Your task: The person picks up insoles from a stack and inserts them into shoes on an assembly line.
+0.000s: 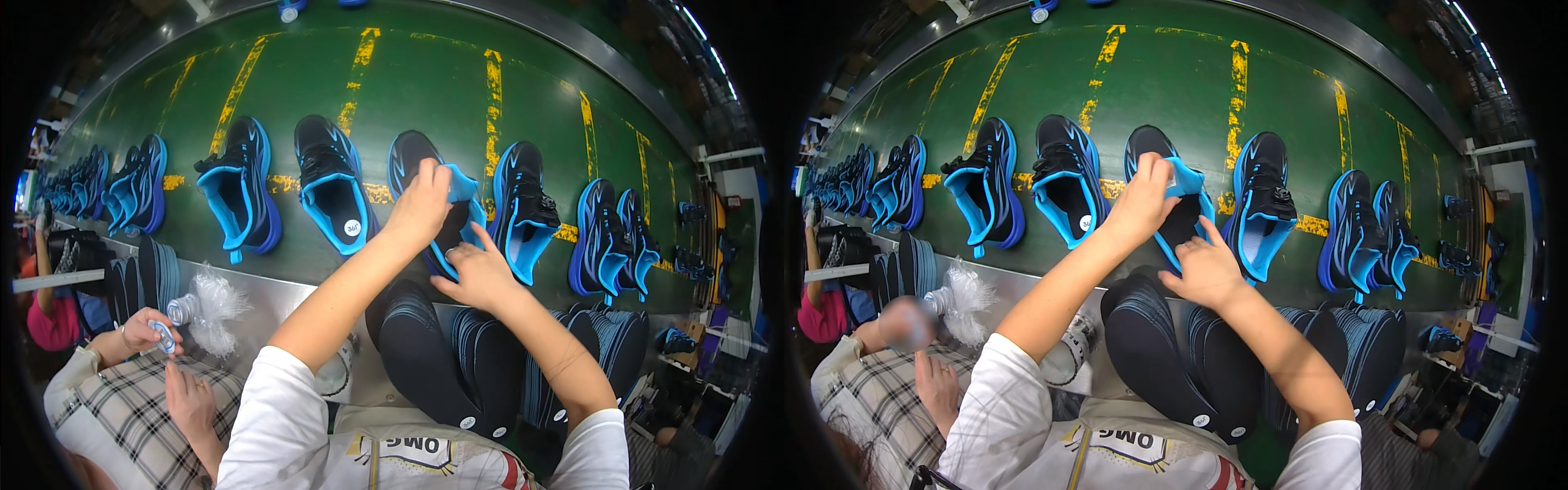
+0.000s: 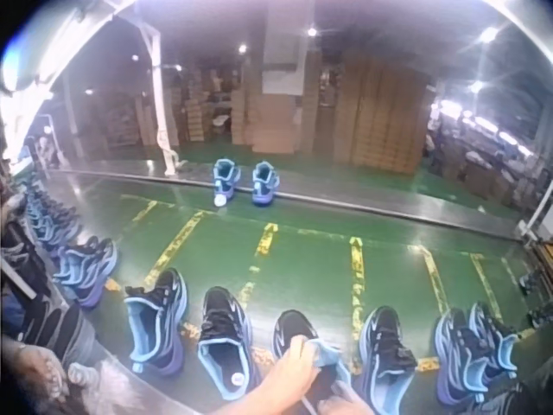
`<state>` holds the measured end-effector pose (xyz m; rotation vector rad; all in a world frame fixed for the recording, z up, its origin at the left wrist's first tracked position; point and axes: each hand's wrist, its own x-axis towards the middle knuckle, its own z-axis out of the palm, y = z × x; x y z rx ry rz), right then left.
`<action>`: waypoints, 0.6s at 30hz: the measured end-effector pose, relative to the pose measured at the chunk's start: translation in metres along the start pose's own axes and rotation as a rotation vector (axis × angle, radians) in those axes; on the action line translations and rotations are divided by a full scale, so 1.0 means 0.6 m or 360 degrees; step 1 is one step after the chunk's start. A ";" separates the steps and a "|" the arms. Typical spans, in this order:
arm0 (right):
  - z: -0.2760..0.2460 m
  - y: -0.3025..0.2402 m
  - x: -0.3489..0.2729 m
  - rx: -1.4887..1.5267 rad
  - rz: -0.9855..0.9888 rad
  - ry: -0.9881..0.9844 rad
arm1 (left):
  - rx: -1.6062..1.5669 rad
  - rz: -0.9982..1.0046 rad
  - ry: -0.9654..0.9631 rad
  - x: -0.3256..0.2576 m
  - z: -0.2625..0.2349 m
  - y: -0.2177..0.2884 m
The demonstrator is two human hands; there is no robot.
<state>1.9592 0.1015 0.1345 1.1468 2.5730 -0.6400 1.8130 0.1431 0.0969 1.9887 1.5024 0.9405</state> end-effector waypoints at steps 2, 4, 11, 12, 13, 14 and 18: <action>0.023 -0.004 -0.044 0.0039 -0.0055 0.0860 | -0.0028 -0.0028 -0.0005 -0.002 -0.007 0.000; 0.027 -0.020 -0.088 0.0141 0.0152 0.0906 | -0.0041 -0.0034 -0.0034 -0.011 -0.013 0.004; 0.059 -0.043 -0.163 0.0222 0.0424 0.0657 | 0.0255 0.0601 0.0156 -0.077 -0.037 0.055; 0.063 -0.041 -0.153 0.0246 0.0411 0.0710 | 0.0278 0.0576 0.0133 -0.065 -0.036 0.046; 0.062 -0.043 -0.139 0.0271 0.0380 0.0770 | 0.0316 0.0549 0.0118 -0.045 -0.041 0.032; 0.056 -0.044 -0.121 0.0340 0.0355 0.0902 | 0.0370 0.0368 0.0050 -0.026 -0.035 0.010; 0.033 -0.045 -0.069 0.0475 0.0370 0.0913 | 0.0663 0.0464 0.0186 0.056 -0.048 -0.023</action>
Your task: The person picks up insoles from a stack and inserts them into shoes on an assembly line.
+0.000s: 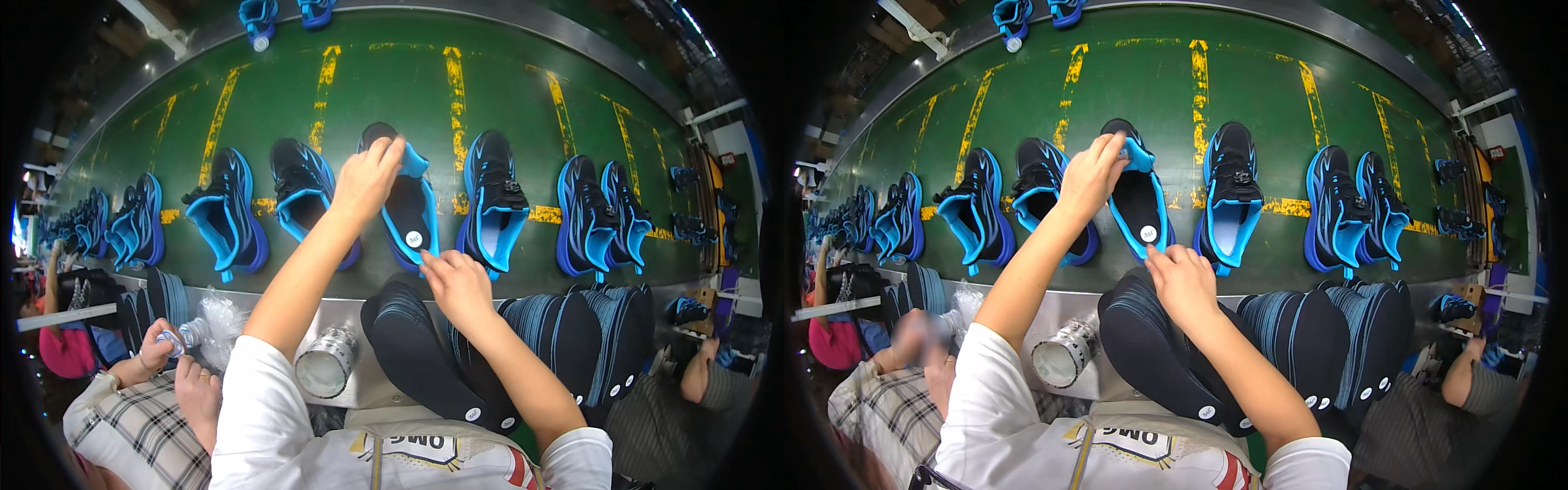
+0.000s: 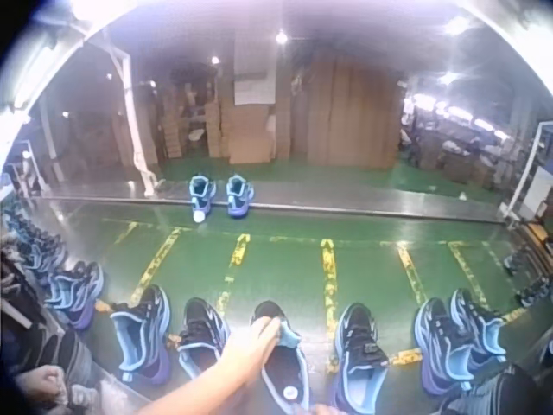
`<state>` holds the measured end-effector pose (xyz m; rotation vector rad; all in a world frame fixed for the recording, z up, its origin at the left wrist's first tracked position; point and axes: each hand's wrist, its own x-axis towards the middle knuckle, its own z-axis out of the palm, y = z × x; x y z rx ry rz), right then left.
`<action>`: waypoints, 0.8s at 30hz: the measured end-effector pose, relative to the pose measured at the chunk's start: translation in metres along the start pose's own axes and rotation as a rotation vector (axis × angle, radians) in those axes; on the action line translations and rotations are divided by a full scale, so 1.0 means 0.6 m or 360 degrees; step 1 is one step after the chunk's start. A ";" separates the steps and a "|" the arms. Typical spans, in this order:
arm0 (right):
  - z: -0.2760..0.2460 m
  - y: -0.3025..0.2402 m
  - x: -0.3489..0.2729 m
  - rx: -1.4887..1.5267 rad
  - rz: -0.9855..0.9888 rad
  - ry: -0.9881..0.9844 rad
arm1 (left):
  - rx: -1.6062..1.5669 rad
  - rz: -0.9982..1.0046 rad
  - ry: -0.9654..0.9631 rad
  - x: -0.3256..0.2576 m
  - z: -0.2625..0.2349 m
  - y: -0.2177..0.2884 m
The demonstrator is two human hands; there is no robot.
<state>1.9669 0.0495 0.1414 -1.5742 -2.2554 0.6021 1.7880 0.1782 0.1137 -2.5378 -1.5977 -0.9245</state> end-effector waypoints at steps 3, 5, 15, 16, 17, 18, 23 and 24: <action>-0.015 -0.010 -0.029 0.0145 0.0016 0.0025 | 0.0414 0.0117 0.0101 0.001 0.008 -0.013; -0.055 -0.014 -0.079 0.0143 -0.0056 0.0091 | 0.0774 0.0104 0.0187 -0.014 0.015 -0.015; -0.116 0.001 -0.383 0.0182 0.0821 0.0019 | 0.0676 0.0048 0.0172 -0.056 0.043 0.002; -0.114 0.003 -0.392 0.0075 0.0849 -0.0014 | 0.0540 -0.0050 0.0247 -0.052 0.044 0.005; -0.112 0.001 -0.394 0.0047 0.0847 -0.0036 | 0.0510 -0.0083 0.0257 -0.051 0.041 0.004; -0.114 0.001 -0.395 0.0010 0.0851 -0.0055 | 0.0468 -0.0115 0.0270 -0.048 0.043 0.006; -0.116 0.000 -0.355 0.0070 0.0854 -0.0173 | 0.0383 -0.0289 0.0275 -0.047 0.037 0.012; -0.114 0.001 -0.354 0.0017 0.0843 -0.0195 | 0.0333 -0.0359 0.0244 -0.052 0.033 0.016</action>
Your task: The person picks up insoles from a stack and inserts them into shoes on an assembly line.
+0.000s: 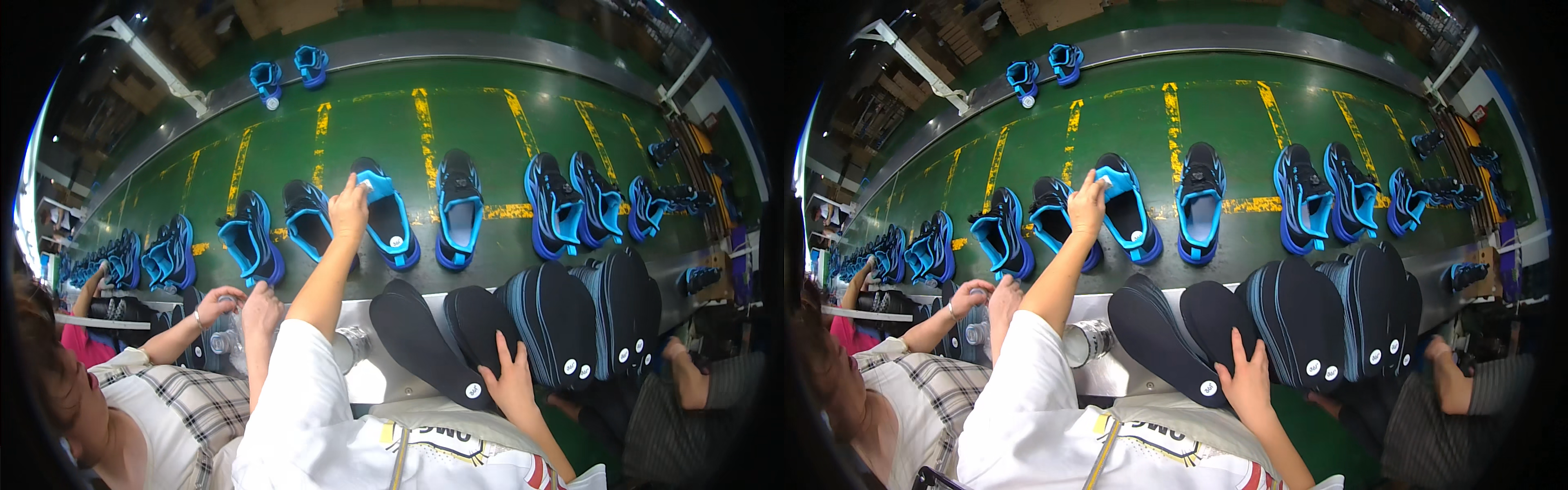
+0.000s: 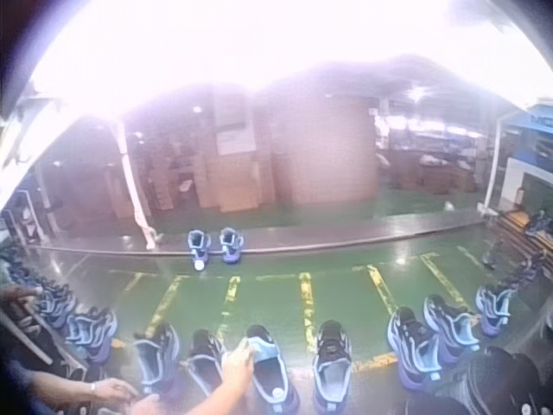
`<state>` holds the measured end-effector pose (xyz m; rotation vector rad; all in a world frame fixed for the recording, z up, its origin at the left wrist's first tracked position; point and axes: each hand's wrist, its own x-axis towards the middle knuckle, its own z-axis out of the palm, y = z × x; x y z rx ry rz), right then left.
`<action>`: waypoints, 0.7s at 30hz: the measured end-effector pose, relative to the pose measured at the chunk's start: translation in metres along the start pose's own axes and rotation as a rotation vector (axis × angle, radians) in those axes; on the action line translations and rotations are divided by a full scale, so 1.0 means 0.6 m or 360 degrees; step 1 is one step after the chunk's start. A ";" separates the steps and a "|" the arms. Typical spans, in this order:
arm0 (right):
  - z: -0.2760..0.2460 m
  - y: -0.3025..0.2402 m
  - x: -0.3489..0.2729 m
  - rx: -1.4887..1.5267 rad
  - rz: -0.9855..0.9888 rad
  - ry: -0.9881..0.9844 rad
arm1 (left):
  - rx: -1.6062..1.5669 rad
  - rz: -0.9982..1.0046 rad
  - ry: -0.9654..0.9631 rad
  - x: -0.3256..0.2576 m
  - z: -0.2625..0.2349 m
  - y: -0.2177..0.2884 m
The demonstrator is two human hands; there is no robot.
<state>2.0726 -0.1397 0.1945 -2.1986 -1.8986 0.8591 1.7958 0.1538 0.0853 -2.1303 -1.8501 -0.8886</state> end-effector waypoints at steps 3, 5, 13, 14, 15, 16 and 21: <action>0.000 0.018 -0.014 -0.0003 -0.0058 0.0006 | -0.0242 0.0008 0.0080 -0.019 -0.017 -0.005; -0.006 0.039 -0.026 0.0063 -0.0062 -0.0002 | -0.0840 -0.0564 -0.0171 -0.011 -0.048 0.018; -0.090 0.061 -0.052 -0.0048 -0.0490 0.0433 | -0.2218 -0.0967 -0.0099 0.052 -0.143 0.066; -0.111 0.055 -0.041 0.0111 -0.0404 0.0459 | -0.2163 -0.0952 -0.0290 0.052 -0.140 0.081; -0.138 0.043 -0.024 0.0273 -0.0321 0.0486 | -0.2099 -0.0930 -0.0477 0.055 -0.137 0.098; -0.163 0.032 0.002 0.0346 -0.0361 0.0516 | -0.1849 -0.0697 -0.0580 0.047 -0.120 0.123; -0.222 0.011 0.165 0.0901 -0.0373 0.0408 | -0.0883 0.0236 -0.0890 0.026 -0.010 0.212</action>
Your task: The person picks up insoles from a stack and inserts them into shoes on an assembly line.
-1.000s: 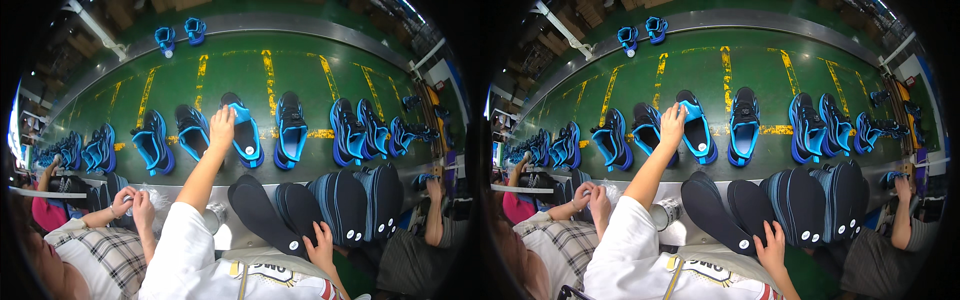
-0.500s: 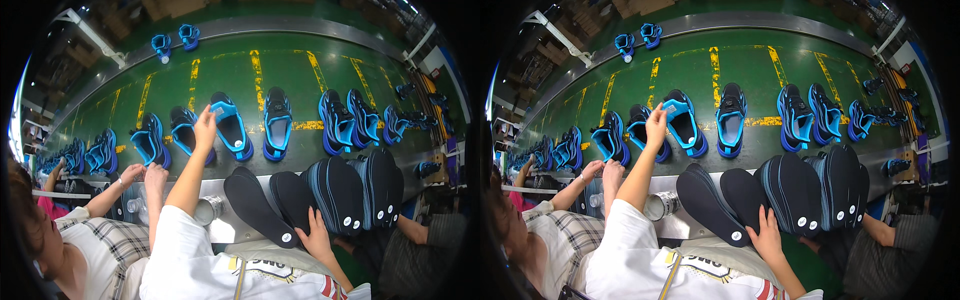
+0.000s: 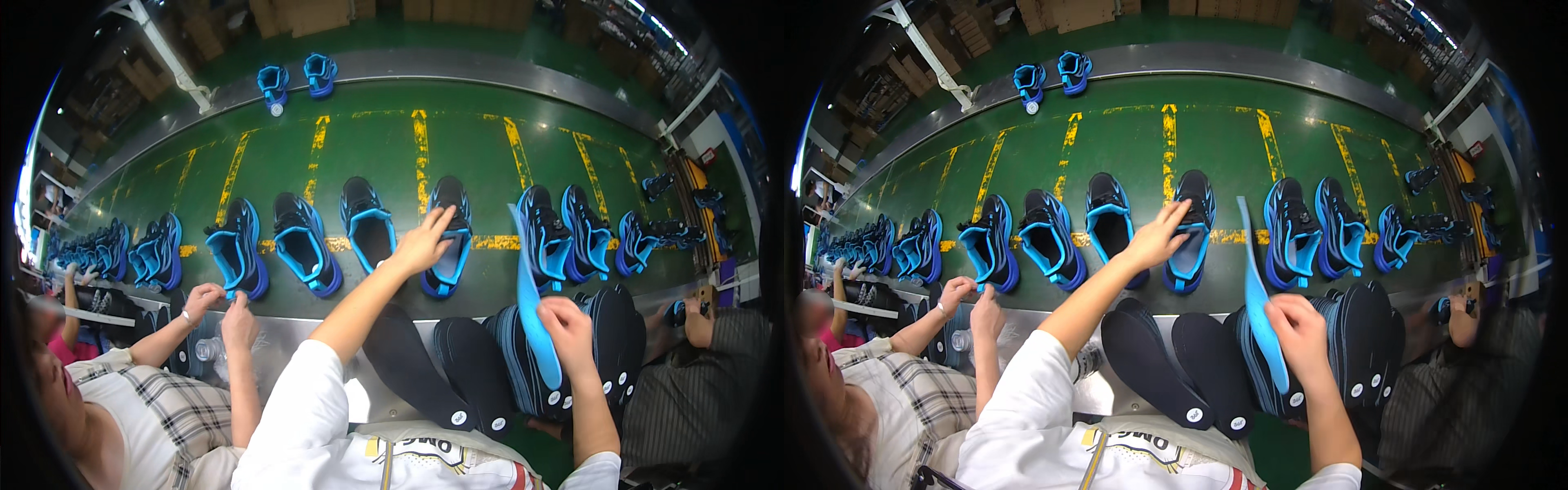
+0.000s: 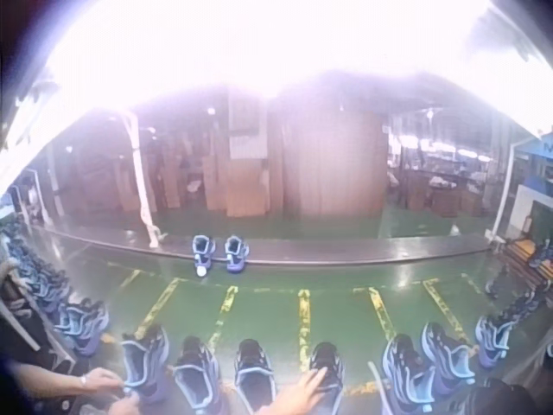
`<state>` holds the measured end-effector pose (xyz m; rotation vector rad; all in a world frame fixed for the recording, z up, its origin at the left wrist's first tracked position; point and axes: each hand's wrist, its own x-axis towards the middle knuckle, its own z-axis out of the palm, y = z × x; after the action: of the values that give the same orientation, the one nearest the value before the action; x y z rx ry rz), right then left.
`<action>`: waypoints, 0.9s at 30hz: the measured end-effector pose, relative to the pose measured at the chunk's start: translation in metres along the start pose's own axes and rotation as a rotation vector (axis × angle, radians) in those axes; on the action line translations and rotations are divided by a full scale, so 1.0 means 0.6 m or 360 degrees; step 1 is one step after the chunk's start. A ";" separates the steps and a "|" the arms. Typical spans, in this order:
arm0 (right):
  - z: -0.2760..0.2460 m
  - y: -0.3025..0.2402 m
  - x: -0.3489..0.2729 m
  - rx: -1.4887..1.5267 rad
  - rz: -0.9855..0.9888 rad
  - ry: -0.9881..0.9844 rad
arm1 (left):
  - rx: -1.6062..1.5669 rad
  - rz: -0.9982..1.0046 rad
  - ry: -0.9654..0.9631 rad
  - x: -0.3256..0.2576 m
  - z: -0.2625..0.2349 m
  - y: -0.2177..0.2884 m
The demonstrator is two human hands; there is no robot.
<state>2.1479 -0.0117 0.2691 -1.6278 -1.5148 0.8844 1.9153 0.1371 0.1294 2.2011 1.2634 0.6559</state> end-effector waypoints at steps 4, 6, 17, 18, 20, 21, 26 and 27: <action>-0.014 -0.006 0.093 0.0496 0.0922 -0.0431 | -0.0045 -0.0264 0.0036 0.058 0.032 0.012; -0.022 -0.020 0.120 0.0521 0.1084 -0.0552 | -0.0096 -0.0391 0.0091 0.070 0.032 0.012; 0.169 0.159 0.190 -0.0905 -0.0226 -0.0486 | -0.0714 -0.0473 -0.0091 0.097 0.042 -0.005; 0.186 0.159 0.187 -0.0936 -0.0209 -0.0454 | -0.0722 -0.0479 -0.0104 0.091 0.036 -0.003; 0.184 0.167 0.177 -0.1211 -0.0355 -0.0401 | -0.0810 -0.0406 0.0012 0.079 0.041 0.012; 0.180 0.145 0.164 -0.1321 -0.0502 -0.0297 | -0.0849 -0.0373 0.0098 0.068 0.042 0.013; 0.142 0.077 0.158 -0.1563 0.0070 -0.0888 | -0.1107 -0.0597 0.0223 0.065 0.074 -0.009; 0.134 0.074 0.165 -0.1542 0.0033 -0.0914 | -0.1112 -0.0609 0.0129 0.068 0.050 0.017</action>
<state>2.1068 0.0898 0.1902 -2.1357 -2.6007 0.6810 1.9592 0.1628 0.1199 1.3398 1.2082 0.8682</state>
